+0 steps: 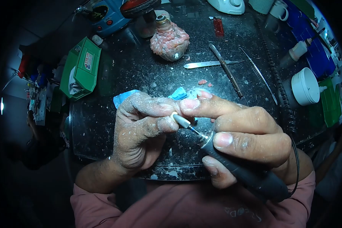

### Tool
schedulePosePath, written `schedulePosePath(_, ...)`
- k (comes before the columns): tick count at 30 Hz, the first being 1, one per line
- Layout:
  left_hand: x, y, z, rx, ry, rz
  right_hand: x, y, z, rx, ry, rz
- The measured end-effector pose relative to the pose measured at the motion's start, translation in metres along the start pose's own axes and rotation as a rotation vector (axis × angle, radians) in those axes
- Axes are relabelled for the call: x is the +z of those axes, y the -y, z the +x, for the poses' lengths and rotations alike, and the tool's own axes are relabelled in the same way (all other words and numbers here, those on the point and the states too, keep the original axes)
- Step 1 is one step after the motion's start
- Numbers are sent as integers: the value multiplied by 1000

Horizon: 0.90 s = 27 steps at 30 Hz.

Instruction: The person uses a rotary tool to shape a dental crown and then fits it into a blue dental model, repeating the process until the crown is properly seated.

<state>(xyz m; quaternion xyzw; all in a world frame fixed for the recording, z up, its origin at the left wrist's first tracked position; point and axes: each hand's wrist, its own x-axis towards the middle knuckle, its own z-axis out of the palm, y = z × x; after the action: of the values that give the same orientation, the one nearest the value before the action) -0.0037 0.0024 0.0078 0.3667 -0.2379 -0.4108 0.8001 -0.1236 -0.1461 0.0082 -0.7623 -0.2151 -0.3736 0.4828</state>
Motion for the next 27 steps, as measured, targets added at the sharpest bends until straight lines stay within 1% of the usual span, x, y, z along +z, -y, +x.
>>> schedulePosePath(3, -1, -1, -1, -6, 34, 9, -1, 0, -1, 1, -4, 30)
schedulePosePath(6, 1, 0, -1, 4, 10, 11, 1, 0, -1, 2, -22, 40)
schedulePosePath(9, -2, 0, -1, 5, 32, 11, 0, 0, -2, 6, -30, 55)
schedulePosePath(12, 1, 0, 0, 4, 25, 7, 0, 0, -2, 13, -3, 62)
schedulePosePath(15, 0, 0, 0, 0, 53, -7, 0, -1, -1, 3, -15, 62)
schedulePosePath(19, -3, 2, 1, 10, 33, -3, 2, -2, 0, -5, -23, 16)
schedulePosePath(21, -14, 6, 2, 22, 96, -247, 2, -4, 2, -15, -1, -5)
schedulePosePath(24, -12, 5, 2, 11, 100, -254, 2, -8, -2, -57, -3, 24)
schedulePosePath(27, -13, 5, 1, 7, 79, -242, 3, -6, -1, -32, -24, 5)
